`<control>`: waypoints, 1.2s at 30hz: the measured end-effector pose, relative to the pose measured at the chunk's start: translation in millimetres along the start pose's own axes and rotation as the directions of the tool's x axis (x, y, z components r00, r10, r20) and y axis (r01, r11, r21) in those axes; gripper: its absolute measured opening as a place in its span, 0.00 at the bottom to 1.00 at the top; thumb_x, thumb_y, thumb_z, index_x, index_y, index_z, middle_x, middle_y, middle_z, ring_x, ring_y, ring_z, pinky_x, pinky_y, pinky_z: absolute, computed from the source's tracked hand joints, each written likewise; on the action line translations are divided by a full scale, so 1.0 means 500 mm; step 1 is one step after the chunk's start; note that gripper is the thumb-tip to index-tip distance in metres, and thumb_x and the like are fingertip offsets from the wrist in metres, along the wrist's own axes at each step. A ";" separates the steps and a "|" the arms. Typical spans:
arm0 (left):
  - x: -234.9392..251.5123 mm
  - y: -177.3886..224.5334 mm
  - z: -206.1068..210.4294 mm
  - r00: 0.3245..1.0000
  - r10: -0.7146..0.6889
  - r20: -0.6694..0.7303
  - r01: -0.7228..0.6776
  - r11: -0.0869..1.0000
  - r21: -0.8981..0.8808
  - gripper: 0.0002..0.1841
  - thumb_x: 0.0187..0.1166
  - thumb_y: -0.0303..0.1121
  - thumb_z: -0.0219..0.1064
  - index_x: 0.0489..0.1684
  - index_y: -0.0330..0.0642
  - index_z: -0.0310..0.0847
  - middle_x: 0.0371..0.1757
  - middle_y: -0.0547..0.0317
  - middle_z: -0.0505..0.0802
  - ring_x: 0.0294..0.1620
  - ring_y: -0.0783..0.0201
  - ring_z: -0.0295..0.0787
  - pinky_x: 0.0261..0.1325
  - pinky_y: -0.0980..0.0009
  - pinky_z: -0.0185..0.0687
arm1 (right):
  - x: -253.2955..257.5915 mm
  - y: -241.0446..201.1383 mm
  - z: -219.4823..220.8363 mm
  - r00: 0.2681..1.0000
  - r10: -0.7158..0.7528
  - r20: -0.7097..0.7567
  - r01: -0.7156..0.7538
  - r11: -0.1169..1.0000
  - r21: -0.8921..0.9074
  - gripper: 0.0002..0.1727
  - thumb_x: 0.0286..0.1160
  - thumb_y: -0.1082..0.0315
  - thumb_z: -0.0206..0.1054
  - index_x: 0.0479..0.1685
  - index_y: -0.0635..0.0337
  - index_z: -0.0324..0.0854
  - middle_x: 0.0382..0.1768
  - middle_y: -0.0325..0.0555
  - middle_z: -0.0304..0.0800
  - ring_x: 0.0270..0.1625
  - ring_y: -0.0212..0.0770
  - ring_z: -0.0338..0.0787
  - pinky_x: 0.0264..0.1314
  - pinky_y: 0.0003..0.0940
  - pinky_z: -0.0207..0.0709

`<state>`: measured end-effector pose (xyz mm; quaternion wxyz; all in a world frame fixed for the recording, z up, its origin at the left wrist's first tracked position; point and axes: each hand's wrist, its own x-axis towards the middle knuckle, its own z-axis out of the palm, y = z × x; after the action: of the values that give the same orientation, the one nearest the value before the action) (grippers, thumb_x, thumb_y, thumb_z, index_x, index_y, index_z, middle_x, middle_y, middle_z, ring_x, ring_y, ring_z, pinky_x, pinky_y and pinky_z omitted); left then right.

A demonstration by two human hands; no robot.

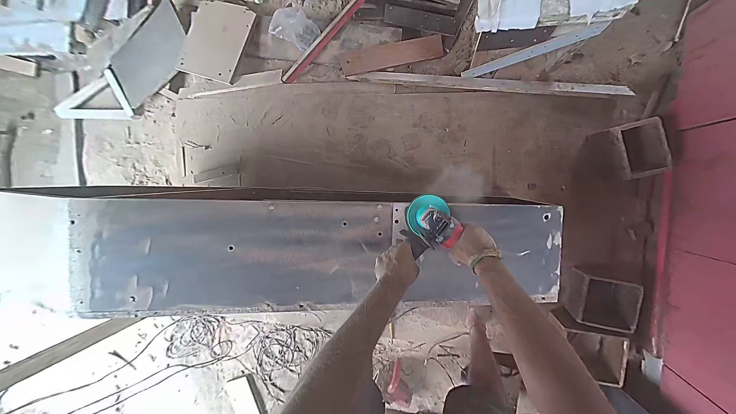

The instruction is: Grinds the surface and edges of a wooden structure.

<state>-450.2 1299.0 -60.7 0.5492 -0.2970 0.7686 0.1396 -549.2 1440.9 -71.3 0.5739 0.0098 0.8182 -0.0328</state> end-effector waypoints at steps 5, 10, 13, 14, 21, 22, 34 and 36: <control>0.002 -0.018 0.009 0.998 -0.054 -0.019 0.054 0.998 -0.022 0.26 0.67 0.40 0.70 0.69 0.51 0.80 0.62 0.48 0.93 0.63 0.46 0.92 0.56 0.40 0.87 | -0.006 -0.023 -0.006 0.997 -0.072 0.021 0.072 0.997 -0.042 0.33 0.52 0.56 0.82 0.63 0.59 0.85 0.61 0.56 0.91 0.66 0.55 0.91 0.66 0.59 0.84; 0.000 -0.062 0.007 0.992 -0.113 -0.048 0.108 0.989 -0.099 0.24 0.68 0.41 0.70 0.65 0.50 0.82 0.60 0.50 0.93 0.62 0.47 0.92 0.56 0.39 0.87 | -0.027 -0.084 -0.017 0.991 -0.126 0.041 0.129 0.986 -0.102 0.34 0.59 0.54 0.81 0.65 0.64 0.82 0.64 0.59 0.90 0.68 0.57 0.90 0.68 0.59 0.83; 0.004 -0.086 -0.030 0.991 -0.100 -0.084 0.094 0.993 -0.078 0.23 0.70 0.42 0.70 0.65 0.48 0.82 0.61 0.48 0.93 0.63 0.46 0.92 0.57 0.38 0.86 | -0.027 -0.116 -0.020 0.989 -0.150 -0.006 0.150 0.986 -0.077 0.33 0.55 0.56 0.81 0.63 0.64 0.84 0.63 0.59 0.90 0.67 0.56 0.90 0.66 0.60 0.83; 0.007 -0.090 -0.046 0.991 -0.097 -0.092 0.091 0.994 -0.064 0.22 0.71 0.42 0.69 0.65 0.49 0.82 0.61 0.48 0.93 0.63 0.45 0.91 0.57 0.38 0.86 | -0.025 -0.126 -0.025 0.987 -0.161 -0.019 0.159 0.985 -0.062 0.33 0.55 0.56 0.81 0.63 0.62 0.84 0.62 0.58 0.91 0.66 0.56 0.91 0.66 0.60 0.83; -0.001 -0.264 0.000 0.962 -0.224 -0.157 0.201 0.968 -0.149 0.22 0.71 0.44 0.71 0.64 0.51 0.85 0.60 0.46 0.94 0.62 0.43 0.92 0.58 0.36 0.86 | -0.062 -0.236 0.066 0.923 -0.381 0.059 0.386 0.913 -0.135 0.37 0.58 0.53 0.80 0.67 0.67 0.81 0.66 0.62 0.87 0.69 0.61 0.88 0.64 0.66 0.82; -0.009 -0.297 0.029 0.960 -0.240 -0.147 0.216 0.963 -0.162 0.21 0.72 0.44 0.72 0.62 0.49 0.85 0.58 0.45 0.94 0.61 0.43 0.92 0.57 0.36 0.86 | -0.077 -0.246 0.092 0.911 -0.402 0.091 0.411 0.900 -0.144 0.36 0.58 0.54 0.80 0.66 0.67 0.81 0.65 0.62 0.88 0.68 0.61 0.88 0.64 0.66 0.83; -0.077 -0.205 0.290 0.981 -0.186 0.047 0.192 0.959 -0.210 0.22 0.79 0.51 0.64 0.66 0.54 0.84 0.56 0.50 0.96 0.57 0.45 0.95 0.57 0.37 0.87 | -0.105 -0.023 0.231 0.964 -0.231 0.133 0.254 0.947 -0.197 0.41 0.60 0.43 0.77 0.73 0.59 0.78 0.63 0.59 0.90 0.66 0.59 0.91 0.64 0.63 0.84; -0.065 -0.149 0.253 0.986 -0.147 0.077 0.159 0.970 -0.186 0.22 0.75 0.47 0.66 0.67 0.53 0.82 0.57 0.50 0.95 0.59 0.46 0.94 0.57 0.38 0.86 | -0.080 0.001 0.189 0.977 -0.190 0.093 0.206 0.953 -0.223 0.37 0.59 0.47 0.77 0.69 0.57 0.80 0.62 0.56 0.91 0.65 0.57 0.91 0.64 0.60 0.85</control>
<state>-301.2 1318.6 -67.5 0.5508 -0.4023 0.7089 0.1796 -446.7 1436.0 -65.8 0.5934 -0.1402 0.7926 0.0049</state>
